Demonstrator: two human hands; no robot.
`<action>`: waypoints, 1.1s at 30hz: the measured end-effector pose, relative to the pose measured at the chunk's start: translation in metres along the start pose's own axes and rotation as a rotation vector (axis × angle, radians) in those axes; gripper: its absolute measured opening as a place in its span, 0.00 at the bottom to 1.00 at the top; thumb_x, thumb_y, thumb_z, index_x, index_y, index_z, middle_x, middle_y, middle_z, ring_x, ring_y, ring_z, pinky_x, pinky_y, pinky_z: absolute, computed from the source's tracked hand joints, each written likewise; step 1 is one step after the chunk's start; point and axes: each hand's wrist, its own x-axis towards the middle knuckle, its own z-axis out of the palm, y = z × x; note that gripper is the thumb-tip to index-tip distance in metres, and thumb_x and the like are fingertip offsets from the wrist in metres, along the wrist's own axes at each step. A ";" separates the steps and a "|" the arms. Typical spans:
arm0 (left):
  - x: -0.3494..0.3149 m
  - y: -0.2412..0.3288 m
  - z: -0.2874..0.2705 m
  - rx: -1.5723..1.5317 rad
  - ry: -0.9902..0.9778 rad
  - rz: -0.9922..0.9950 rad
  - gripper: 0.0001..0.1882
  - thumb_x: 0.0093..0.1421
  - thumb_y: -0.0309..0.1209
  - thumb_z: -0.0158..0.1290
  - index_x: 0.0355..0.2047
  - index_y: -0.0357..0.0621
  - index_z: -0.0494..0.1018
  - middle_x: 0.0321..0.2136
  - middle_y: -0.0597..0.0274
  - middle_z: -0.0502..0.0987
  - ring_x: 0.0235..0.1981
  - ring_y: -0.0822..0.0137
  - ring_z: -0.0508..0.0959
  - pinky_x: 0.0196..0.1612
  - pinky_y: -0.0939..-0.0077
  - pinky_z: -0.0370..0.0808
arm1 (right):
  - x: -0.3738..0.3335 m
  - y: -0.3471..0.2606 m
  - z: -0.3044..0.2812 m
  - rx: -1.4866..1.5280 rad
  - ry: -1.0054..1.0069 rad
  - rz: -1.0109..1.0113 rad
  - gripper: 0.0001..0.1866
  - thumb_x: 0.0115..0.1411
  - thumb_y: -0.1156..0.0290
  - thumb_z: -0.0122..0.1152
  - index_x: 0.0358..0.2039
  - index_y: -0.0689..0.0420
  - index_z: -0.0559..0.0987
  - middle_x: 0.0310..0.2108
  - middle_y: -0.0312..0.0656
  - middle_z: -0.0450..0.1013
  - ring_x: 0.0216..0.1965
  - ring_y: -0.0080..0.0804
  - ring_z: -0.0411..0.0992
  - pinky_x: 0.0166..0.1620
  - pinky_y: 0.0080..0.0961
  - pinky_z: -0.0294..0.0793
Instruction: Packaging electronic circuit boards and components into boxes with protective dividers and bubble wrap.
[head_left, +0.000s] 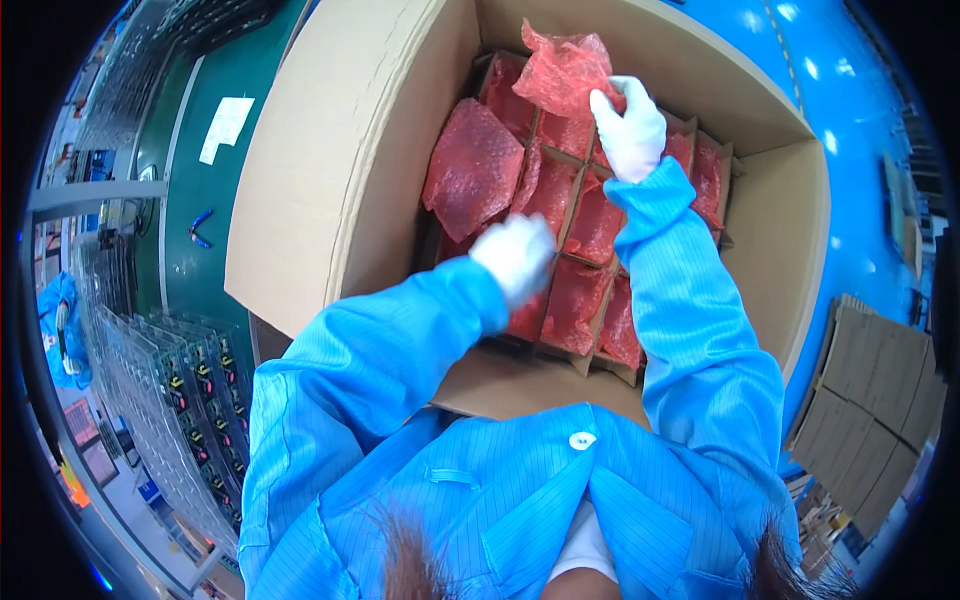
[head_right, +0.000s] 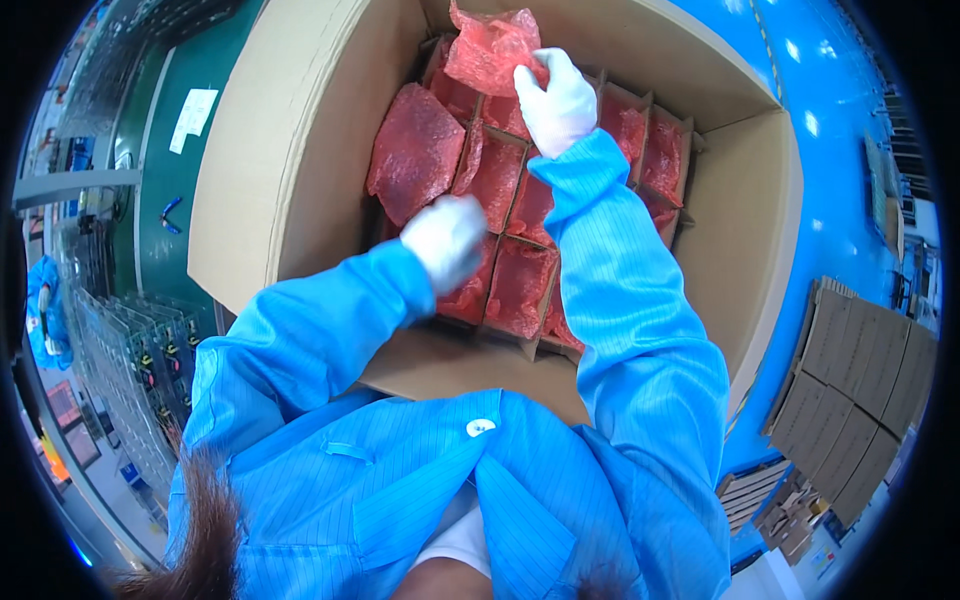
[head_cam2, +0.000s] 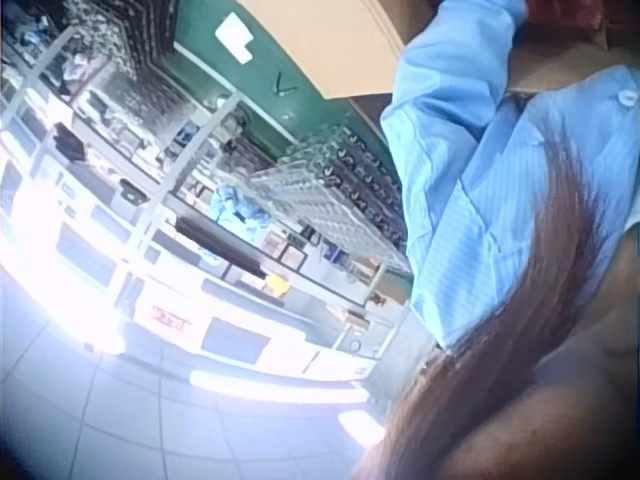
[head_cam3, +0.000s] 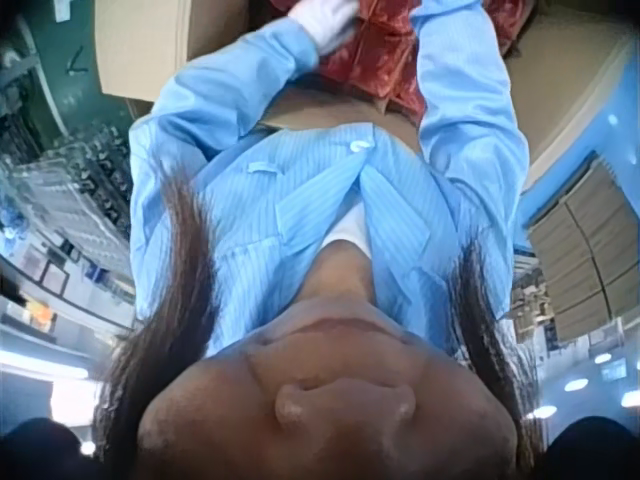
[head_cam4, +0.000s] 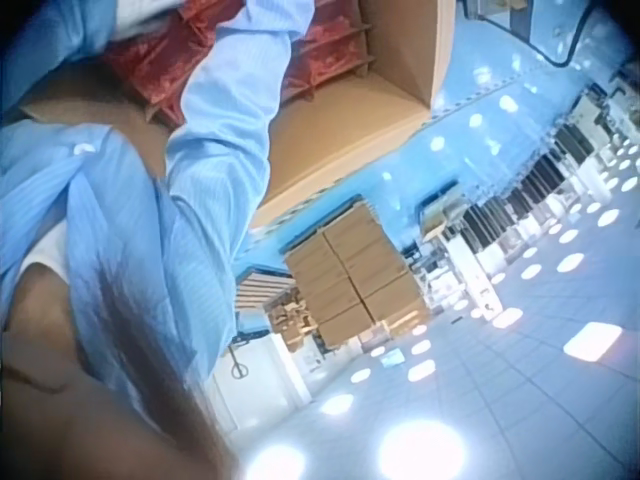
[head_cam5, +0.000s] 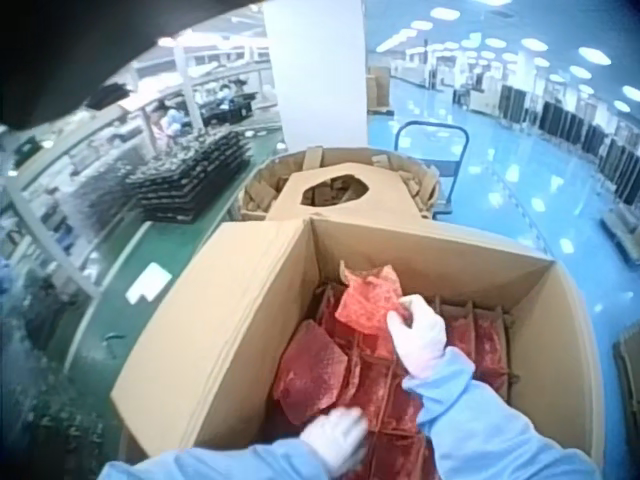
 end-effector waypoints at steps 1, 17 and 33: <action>0.004 -0.021 0.005 -0.006 0.411 0.035 0.21 0.44 0.34 0.54 0.37 0.36 0.64 0.38 0.46 0.67 0.37 0.48 0.69 0.41 0.61 0.69 | -0.004 -0.007 -0.001 0.104 0.040 0.002 0.18 0.52 0.63 0.54 0.39 0.62 0.72 0.35 0.47 0.72 0.35 0.37 0.70 0.42 0.26 0.68; -0.008 -0.004 -0.118 -0.664 0.778 0.057 0.11 0.50 0.33 0.52 0.30 0.37 0.72 0.25 0.58 0.74 0.25 0.69 0.72 0.30 0.78 0.71 | -0.062 -0.023 -0.109 0.297 0.229 -0.335 0.14 0.52 0.71 0.56 0.39 0.62 0.71 0.32 0.41 0.72 0.32 0.27 0.68 0.38 0.20 0.67; -0.351 0.193 0.042 -0.964 1.798 -0.597 0.32 0.46 0.30 0.58 0.51 0.40 0.57 0.45 0.49 0.66 0.44 0.56 0.69 0.49 0.67 0.67 | -0.361 -0.185 -0.064 0.545 -0.823 -1.393 0.31 0.38 0.75 0.66 0.45 0.58 0.65 0.40 0.50 0.66 0.37 0.44 0.70 0.36 0.29 0.73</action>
